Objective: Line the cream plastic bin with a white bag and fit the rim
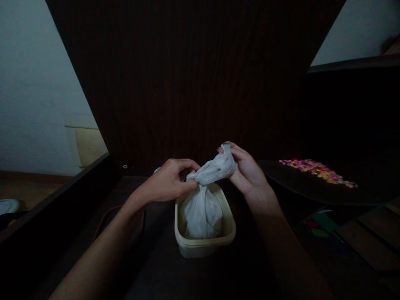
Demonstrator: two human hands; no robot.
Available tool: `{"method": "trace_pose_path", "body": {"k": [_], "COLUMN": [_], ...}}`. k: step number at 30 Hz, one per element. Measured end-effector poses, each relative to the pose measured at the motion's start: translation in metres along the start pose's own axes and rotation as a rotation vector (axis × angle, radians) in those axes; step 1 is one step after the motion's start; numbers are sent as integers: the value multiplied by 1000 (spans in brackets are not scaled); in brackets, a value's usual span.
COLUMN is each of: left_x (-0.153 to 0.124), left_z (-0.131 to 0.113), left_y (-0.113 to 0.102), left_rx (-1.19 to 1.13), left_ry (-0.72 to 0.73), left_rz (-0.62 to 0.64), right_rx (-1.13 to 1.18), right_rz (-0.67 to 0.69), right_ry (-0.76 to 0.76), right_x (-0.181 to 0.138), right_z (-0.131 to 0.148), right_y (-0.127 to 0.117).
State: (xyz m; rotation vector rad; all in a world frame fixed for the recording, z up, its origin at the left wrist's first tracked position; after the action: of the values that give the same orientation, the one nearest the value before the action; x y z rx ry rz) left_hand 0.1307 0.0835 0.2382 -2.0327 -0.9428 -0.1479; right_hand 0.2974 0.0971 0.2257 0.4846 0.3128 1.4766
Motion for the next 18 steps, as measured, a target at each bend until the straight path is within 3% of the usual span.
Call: {"method": "trace_pose_path", "body": {"k": [6, 10, 12, 16, 18], "left_x": [3, 3, 2, 1, 1], "left_z": [-5, -4, -1, 4, 6], "left_y": [0, -7, -12, -16, -15], "left_rx": [18, -70, -124, -142, -131], "left_ry": [64, 20, -19, -47, -58], "left_rz": [18, -54, -108, -159, -158], "right_rx": [-27, -68, -190, -467, -581], "right_rz": [-67, -129, -138, -170, -128], "right_ry": [61, 15, -119, -555, -676], "right_x": [11, 3, -9, -49, -66], "right_z": [-11, -1, 16, 54, 61], "right_y": [-14, -17, -11, 13, 28]}}
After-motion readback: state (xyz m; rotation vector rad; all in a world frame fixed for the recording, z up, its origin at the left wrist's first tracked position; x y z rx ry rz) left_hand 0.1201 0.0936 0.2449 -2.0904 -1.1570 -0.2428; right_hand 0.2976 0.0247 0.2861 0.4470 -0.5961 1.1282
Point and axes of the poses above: each hand's wrist, its own x-axis towards the middle knuckle, its own y-axis out of the palm, z = x × y, the point moved 8 cm from there along x, towards the middle knuckle, and after that the axes turned 8 degrees about y, right-handed, at the moved point
